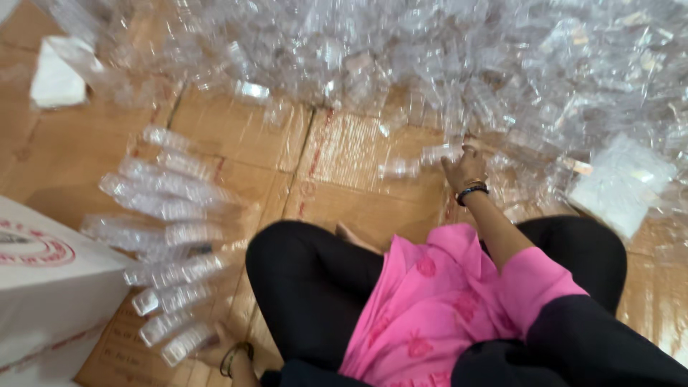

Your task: The person sits on the floor among piles of clear plastic boxes and assembles them by fitting lids onto bases and stacking the closed boxes into groups on the cardboard beside them. They pick up boxes one at a time from a large pile, press the parts together, and place the finished boxes into stacks.

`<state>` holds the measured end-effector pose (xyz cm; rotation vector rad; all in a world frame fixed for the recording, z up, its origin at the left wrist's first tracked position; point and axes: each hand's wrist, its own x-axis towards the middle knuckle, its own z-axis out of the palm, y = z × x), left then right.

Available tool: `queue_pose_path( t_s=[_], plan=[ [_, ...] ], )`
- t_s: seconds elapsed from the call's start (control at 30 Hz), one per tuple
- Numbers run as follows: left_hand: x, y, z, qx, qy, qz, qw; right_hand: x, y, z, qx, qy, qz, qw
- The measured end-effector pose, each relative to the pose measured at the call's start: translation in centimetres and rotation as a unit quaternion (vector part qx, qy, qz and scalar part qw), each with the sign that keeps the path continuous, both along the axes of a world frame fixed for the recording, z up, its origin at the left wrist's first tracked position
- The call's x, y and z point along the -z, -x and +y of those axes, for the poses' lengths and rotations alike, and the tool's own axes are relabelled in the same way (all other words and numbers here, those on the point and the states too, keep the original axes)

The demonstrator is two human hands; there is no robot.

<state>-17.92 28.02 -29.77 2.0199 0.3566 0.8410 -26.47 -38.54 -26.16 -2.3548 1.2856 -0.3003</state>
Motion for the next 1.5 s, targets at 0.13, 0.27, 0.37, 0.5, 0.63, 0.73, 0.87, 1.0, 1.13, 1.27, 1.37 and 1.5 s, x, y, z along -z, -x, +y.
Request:
queue_pose_path(
  t_s=[0.13,0.27,0.37,0.5,0.63,0.73,0.87,1.0,1.13,1.27,1.37,1.5],
  plan=[
    [-3.2,-2.2,-4.4,-0.08,-0.048,0.103,0.99,-1.3,-4.1,0.0,0.051,0.038,0.062,0.996],
    [-8.1,-3.1,-9.2,-0.072,-0.107,0.171,0.977,-2.4,-5.5,0.2,0.067,-0.04,0.093,0.993],
    [-13.4,-0.7,-8.5,0.1,-0.095,0.089,0.986,-2.4,-4.7,-0.1,0.031,-0.031,0.101,0.994],
    [-15.0,-2.2,-18.9,0.386,-0.057,0.07,0.918,-1.8,-4.4,-0.4,0.055,-0.037,0.075,0.995],
    [-9.5,-8.4,-40.1,0.567,-0.361,0.201,0.712,-1.6,-5.0,-0.2,0.055,-0.087,-0.083,0.991],
    [-5.4,-8.5,-49.3,0.536,-0.532,0.25,0.606,-2.0,-3.7,0.7,0.026,-0.156,-0.113,0.981],
    [-3.0,-7.0,-50.8,0.542,-0.476,0.286,0.631,-1.3,0.5,2.2,-0.039,-0.023,-0.172,0.984],
    [-1.8,-6.7,-47.3,0.52,-0.454,0.288,0.664,-1.5,2.5,2.7,-0.007,-0.01,-0.006,1.0],
    [-0.9,-7.0,-43.0,0.385,-0.173,0.388,0.819,-1.3,0.8,1.5,-0.159,0.054,0.104,0.98],
    [-1.5,-7.7,-40.2,0.314,0.38,0.5,0.712,-1.0,-0.7,1.9,-0.227,0.048,0.124,0.965],
    [-2.6,-9.3,-39.9,0.354,0.579,0.481,0.555,-2.4,-0.3,3.5,-0.223,-0.103,0.033,0.969],
    [-5.5,-9.3,-41.8,0.368,0.641,0.419,0.527,-6.3,2.5,6.1,-0.21,-0.247,-0.163,0.932]
  ],
)
